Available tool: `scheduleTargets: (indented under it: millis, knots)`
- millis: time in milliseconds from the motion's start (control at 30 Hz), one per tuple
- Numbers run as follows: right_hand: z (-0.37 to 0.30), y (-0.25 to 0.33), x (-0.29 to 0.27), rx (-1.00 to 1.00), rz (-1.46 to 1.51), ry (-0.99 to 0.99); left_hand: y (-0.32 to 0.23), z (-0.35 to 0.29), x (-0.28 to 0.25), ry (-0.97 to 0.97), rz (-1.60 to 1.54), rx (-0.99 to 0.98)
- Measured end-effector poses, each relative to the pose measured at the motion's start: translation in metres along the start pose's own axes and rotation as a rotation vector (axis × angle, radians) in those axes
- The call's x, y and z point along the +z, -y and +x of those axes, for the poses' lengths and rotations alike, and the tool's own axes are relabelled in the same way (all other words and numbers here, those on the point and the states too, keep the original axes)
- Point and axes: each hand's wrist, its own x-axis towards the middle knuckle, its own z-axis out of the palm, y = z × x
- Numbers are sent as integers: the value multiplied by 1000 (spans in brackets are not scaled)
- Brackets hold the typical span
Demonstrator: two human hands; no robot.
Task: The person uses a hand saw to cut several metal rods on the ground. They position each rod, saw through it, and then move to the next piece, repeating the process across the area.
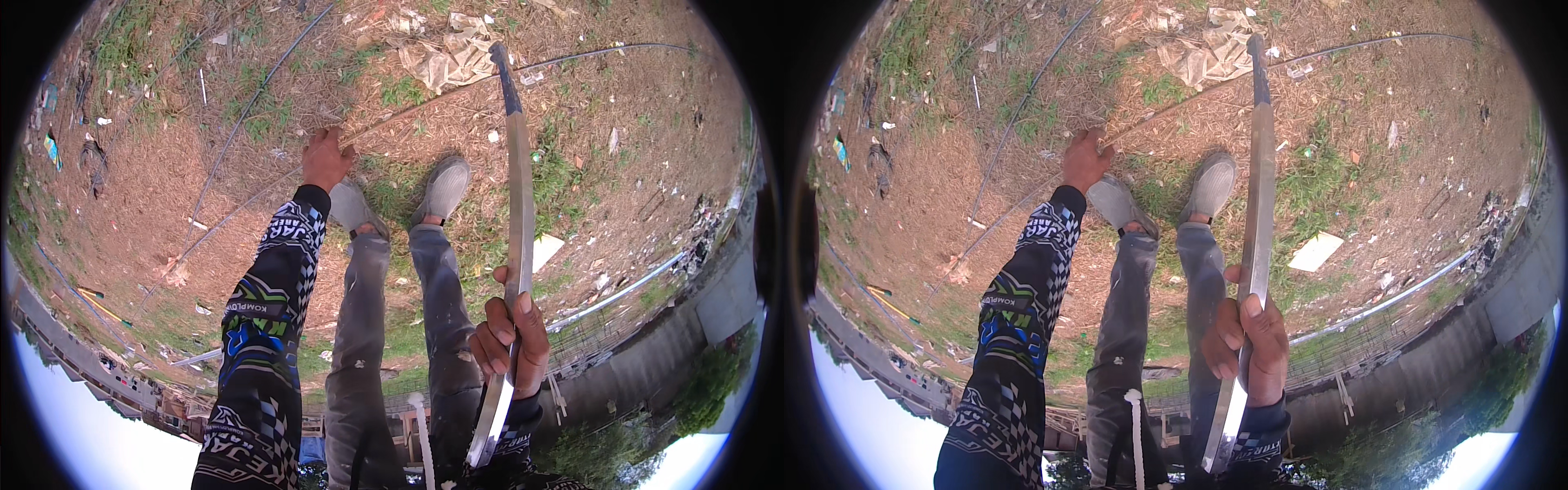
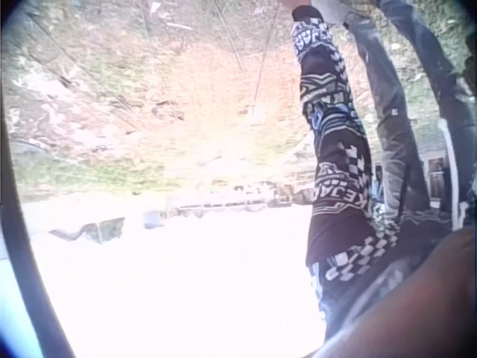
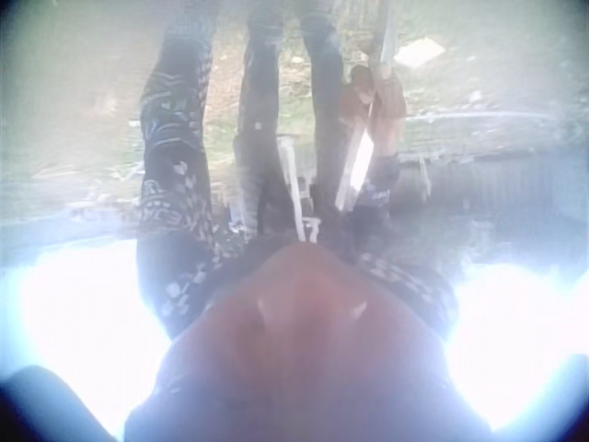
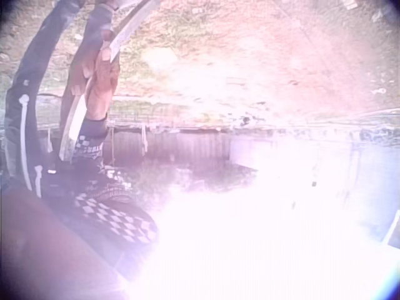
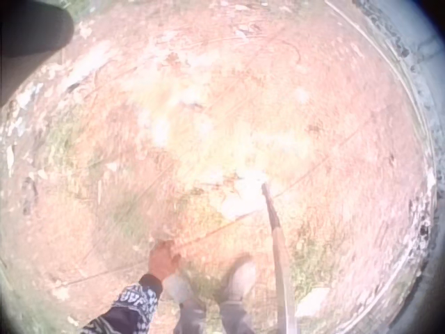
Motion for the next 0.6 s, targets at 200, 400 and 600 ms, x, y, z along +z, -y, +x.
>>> scheduleTargets:
  millis: [200,400,600]
  knots:
    - [-11,40,-73,39,-87,-70,20,9,57,-3,129,-43]
    - [19,35,-112,226,-367,-379,4,8,32,36,109,68]
    - [-31,26,-90,290,-486,-340,8,-13,12,-16,11,102]
